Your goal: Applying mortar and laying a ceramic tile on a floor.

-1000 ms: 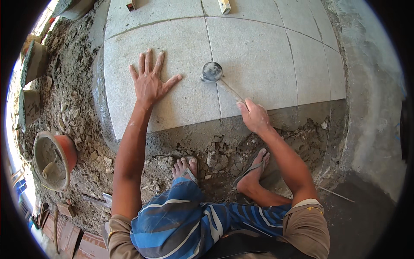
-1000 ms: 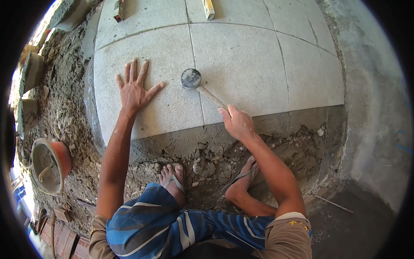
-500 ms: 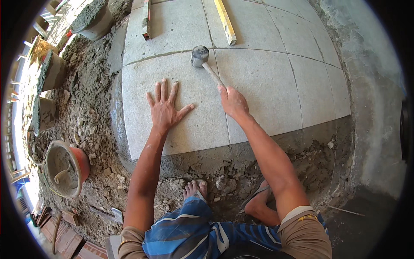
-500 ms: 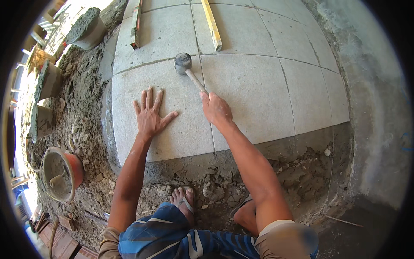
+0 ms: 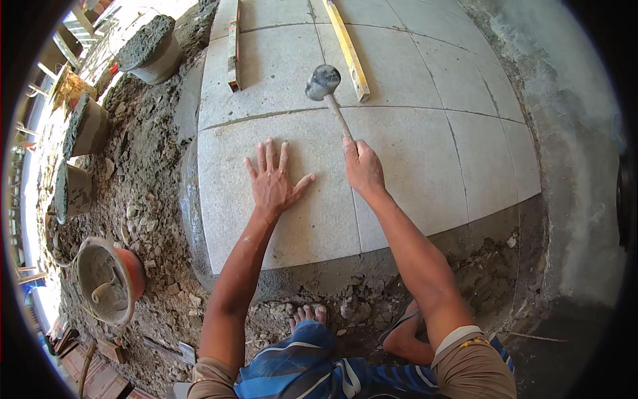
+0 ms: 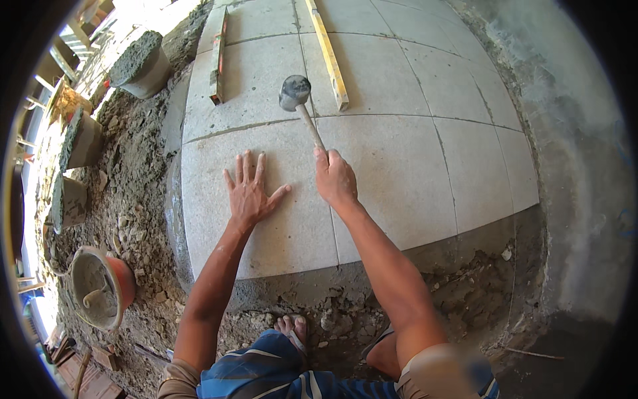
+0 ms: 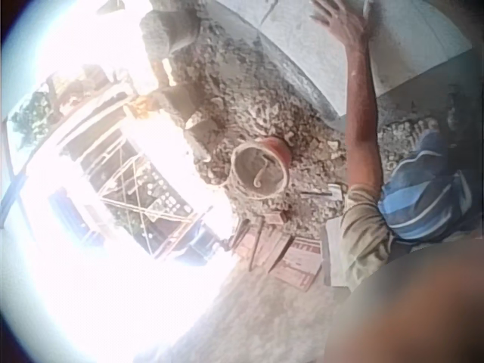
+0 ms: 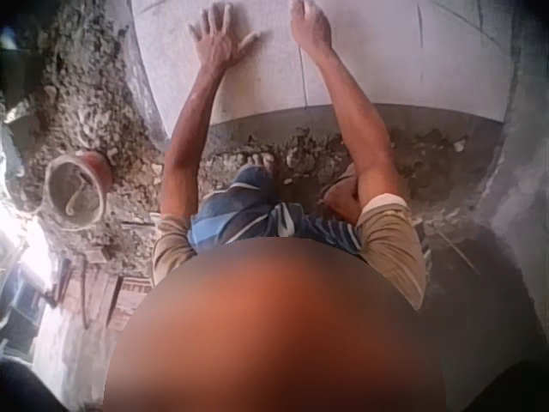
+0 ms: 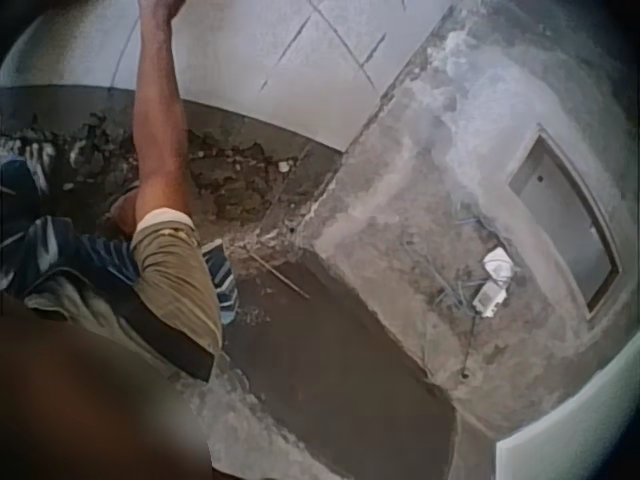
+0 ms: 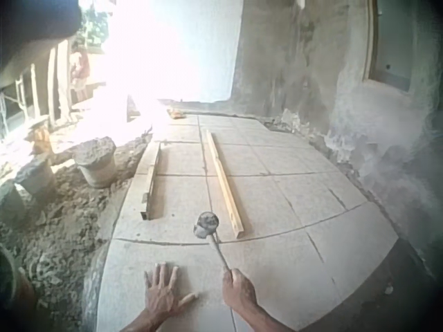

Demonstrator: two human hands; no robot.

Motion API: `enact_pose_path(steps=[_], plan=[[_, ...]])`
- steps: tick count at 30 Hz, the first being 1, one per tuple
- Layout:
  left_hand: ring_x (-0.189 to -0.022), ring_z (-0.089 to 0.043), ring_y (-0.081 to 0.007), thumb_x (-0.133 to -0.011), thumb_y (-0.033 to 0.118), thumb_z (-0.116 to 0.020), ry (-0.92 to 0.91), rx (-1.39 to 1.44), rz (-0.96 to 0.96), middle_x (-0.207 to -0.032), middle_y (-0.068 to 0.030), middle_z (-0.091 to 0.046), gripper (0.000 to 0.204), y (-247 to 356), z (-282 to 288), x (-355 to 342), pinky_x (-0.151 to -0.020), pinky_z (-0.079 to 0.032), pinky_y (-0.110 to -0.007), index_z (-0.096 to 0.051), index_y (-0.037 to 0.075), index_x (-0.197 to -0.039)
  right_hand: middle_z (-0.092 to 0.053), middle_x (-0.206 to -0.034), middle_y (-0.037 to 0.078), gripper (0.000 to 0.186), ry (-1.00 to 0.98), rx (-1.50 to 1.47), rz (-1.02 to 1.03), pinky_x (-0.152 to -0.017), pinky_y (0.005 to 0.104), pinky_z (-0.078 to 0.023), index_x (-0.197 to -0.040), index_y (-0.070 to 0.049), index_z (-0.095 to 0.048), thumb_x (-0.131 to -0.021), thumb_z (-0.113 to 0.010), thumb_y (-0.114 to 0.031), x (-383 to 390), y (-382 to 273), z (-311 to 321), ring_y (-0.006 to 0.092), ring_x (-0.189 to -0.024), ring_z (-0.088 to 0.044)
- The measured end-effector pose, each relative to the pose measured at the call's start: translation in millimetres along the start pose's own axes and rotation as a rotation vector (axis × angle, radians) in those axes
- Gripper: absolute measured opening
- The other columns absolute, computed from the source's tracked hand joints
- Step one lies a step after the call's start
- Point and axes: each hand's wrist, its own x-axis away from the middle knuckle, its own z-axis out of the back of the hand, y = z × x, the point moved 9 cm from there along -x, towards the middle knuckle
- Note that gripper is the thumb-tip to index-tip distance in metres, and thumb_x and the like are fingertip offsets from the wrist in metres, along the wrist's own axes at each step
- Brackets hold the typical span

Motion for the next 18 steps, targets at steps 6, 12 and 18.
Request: enact_pose_path(steps=[6,12,18], plan=[[-0.159,-0.014,-0.0354,-0.09,0.084,-0.041,-0.034,0.023,-0.111,-0.171,-0.0162,-0.022,0.106,34,-23,-103,-0.123,-0.005,-0.067,-0.031,0.006,-0.161,-0.069,-0.098,0.033,0.051,0.228,-0.173,0.221,-0.081,0.057,-0.051,-0.102,0.002,-0.059,-0.108,-0.043,-0.046,-54,-48,25,0.0522,-0.095,-0.066],[-0.159,-0.016,-0.0329,-0.091,0.083,-0.04,-0.001,0.028,-0.085,-0.17,-0.0126,-0.025,0.104,34,-31,-115,-0.125,-0.005,-0.065,-0.032,0.006,-0.161,-0.069,-0.099,0.033,0.046,0.066,0.173,0.008,-0.082,0.0609,-0.051,-0.111,-0.001,-0.055,-0.108,-0.04,-0.044,-76,3,-11,0.0537,-0.094,-0.066],[-0.159,-0.017,-0.0311,-0.09,0.083,-0.041,0.033,0.023,-0.092,-0.17,-0.011,-0.026,0.104,34,-28,-114,-0.125,-0.005,-0.064,-0.034,0.006,-0.161,-0.07,-0.097,0.031,0.047,0.061,0.203,0.037,-0.082,0.0598,-0.051,-0.109,-0.001,-0.056,-0.108,-0.04,-0.045,-82,14,-8,0.0542,-0.095,-0.065]])
